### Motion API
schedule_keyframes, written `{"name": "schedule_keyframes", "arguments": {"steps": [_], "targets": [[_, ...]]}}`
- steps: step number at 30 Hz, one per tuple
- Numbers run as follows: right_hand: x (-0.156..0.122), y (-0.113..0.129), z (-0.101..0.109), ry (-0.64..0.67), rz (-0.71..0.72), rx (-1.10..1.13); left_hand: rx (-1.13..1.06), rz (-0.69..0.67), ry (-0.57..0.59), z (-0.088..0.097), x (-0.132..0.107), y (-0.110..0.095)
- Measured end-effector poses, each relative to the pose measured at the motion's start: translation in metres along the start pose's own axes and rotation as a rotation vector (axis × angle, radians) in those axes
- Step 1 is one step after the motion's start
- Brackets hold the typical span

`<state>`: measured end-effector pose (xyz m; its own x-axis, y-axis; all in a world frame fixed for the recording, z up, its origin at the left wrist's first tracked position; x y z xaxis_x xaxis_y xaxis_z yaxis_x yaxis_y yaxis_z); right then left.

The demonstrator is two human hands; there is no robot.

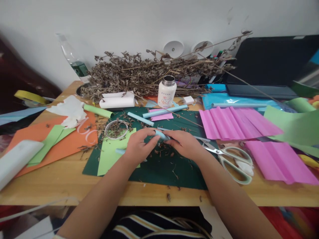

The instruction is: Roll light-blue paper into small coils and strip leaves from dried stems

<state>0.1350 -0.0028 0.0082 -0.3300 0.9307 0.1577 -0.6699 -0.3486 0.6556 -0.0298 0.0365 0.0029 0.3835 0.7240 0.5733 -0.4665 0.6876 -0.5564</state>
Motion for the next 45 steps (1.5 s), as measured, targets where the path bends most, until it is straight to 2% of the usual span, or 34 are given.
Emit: {"name": "schedule_keyframes", "arguments": {"steps": [6,10,13,15,18,22,26,32,35,37,39,42,45], "targets": [[-0.001,0.005,-0.007,-0.071,0.0,0.232,-0.447,0.105,0.003,-0.008,-0.005,-0.002],[0.0,0.0,-0.01,-0.088,-0.022,0.371,-0.522,0.196,-0.052,-0.002,0.001,-0.002],[0.002,-0.008,-0.008,-0.113,-0.091,0.191,-0.518,0.257,-0.183,0.004,0.007,0.002],[0.004,-0.01,-0.008,-0.043,-0.11,-0.024,-0.53,0.276,-0.241,0.006,0.009,0.006],[0.006,-0.007,-0.012,0.067,-0.078,-0.198,-0.513,0.248,-0.242,0.004,0.007,0.007],[0.007,-0.001,-0.019,0.099,-0.039,-0.264,-0.449,0.069,-0.172,0.0,0.002,0.001],[0.006,-0.002,-0.018,0.066,-0.035,-0.217,-0.412,-0.079,-0.109,-0.003,-0.004,-0.001],[0.006,-0.006,-0.007,-0.051,-0.101,-0.067,-0.319,-0.11,-0.098,-0.006,-0.008,0.001],[0.003,-0.006,0.0,-0.198,-0.129,0.142,-0.303,-0.1,-0.066,-0.004,-0.009,0.001],[-0.001,-0.004,0.004,-0.315,-0.113,0.319,-0.245,-0.108,0.022,-0.002,-0.009,-0.002],[-0.005,0.001,0.008,-0.384,-0.038,0.478,-0.141,-0.142,0.163,0.0,-0.009,-0.006],[-0.01,0.011,0.012,-0.359,0.134,0.567,0.052,-0.191,0.347,0.0,-0.006,-0.013],[-0.012,0.021,0.014,-0.293,0.259,0.457,0.195,-0.204,0.409,-0.002,-0.003,-0.018]]}}
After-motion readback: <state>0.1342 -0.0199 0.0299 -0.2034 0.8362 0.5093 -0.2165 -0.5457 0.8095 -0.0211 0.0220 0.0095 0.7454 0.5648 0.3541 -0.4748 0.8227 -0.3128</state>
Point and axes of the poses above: each hand's wrist, its own x-axis towards the middle knuckle, its own z-axis out of the back of the hand, y = z × x, the point moved 1 cm from there along x, towards the middle knuckle, and after that the axes turned 12 degrees about x, right-handed, at the moved point
